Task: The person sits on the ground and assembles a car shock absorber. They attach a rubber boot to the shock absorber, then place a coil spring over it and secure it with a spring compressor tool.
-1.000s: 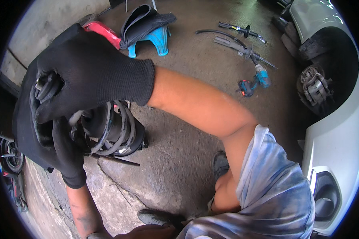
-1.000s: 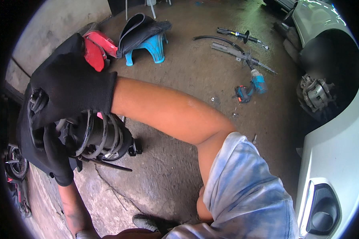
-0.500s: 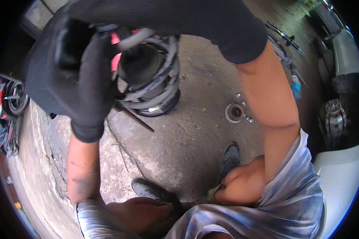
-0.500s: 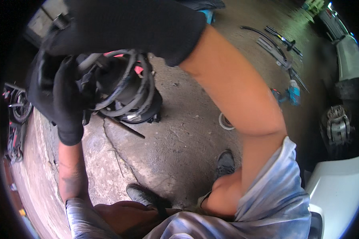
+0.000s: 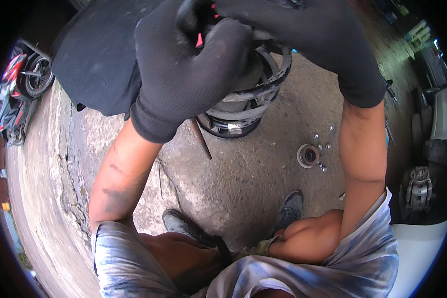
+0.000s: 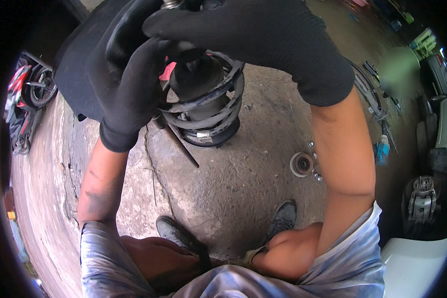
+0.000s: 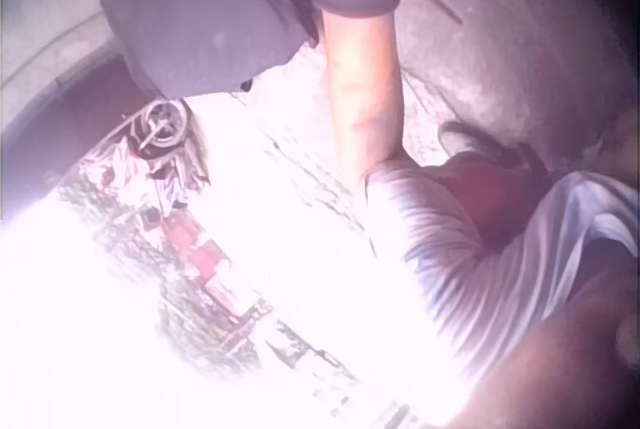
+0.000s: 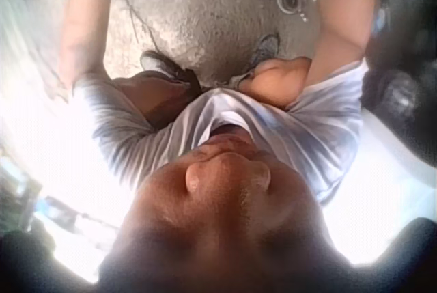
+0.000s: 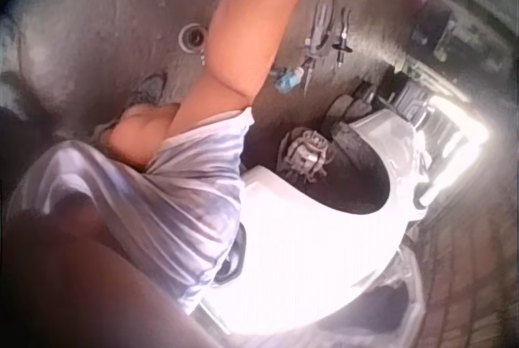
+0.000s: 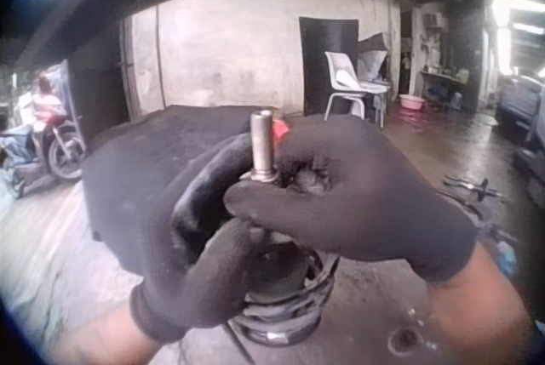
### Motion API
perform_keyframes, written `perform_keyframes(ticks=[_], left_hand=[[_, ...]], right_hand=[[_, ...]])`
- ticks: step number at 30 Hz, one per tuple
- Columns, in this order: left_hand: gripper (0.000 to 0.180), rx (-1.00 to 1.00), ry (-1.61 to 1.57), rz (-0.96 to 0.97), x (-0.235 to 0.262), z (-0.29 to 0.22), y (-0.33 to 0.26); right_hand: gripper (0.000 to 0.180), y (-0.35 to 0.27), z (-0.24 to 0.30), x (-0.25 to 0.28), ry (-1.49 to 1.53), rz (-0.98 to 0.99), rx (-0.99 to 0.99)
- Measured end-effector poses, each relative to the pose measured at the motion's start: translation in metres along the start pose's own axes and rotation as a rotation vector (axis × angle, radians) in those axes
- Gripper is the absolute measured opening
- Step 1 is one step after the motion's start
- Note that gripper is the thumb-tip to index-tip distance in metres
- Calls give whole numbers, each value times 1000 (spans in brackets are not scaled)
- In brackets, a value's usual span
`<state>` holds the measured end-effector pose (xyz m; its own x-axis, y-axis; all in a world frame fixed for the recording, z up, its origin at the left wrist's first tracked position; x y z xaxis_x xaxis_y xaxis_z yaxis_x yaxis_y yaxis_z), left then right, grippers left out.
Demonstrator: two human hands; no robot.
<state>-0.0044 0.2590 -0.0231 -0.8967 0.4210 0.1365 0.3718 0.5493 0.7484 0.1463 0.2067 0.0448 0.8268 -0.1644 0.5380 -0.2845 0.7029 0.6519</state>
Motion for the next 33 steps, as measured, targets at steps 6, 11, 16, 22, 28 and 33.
perform_keyframes(ticks=[6, 11, 16, 22, 28, 33], left_hand=[[47, -234, 133, -68, -10, -4, 13], [45, -353, 135, -5, -8, -9, 14], [41, -361, 61, 28, -3, 3, 12], [29, -937, 527, -134, -2, 9, 8], [29, -59, 141, 85, 0, -14, 17], [37, -401, 675, 113, -12, -16, 12]], right_hand=[[26, 0, -20, -2, -17, -106, 11], [28, 4, -4, 16, -244, 101, -176], [24, 9, -14, 12, -122, 167, -183], [23, 37, -4, 22, -297, 489, -310], [21, 21, -19, 19, -74, 407, -167], [32, -5, -36, 35, -157, 180, -49]])
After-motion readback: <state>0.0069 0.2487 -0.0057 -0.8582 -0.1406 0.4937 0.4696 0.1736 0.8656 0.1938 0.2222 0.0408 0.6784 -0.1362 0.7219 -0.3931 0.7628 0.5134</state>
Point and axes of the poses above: each hand's wrist, its own y-axis towards the middle knuckle, its own x-axis out of the back of the hand, z = x × y, the point moved 3 cm from there along y, towards the middle knuckle, and after that the axes turned 2 degrees about -x, right-handed, at the moved point
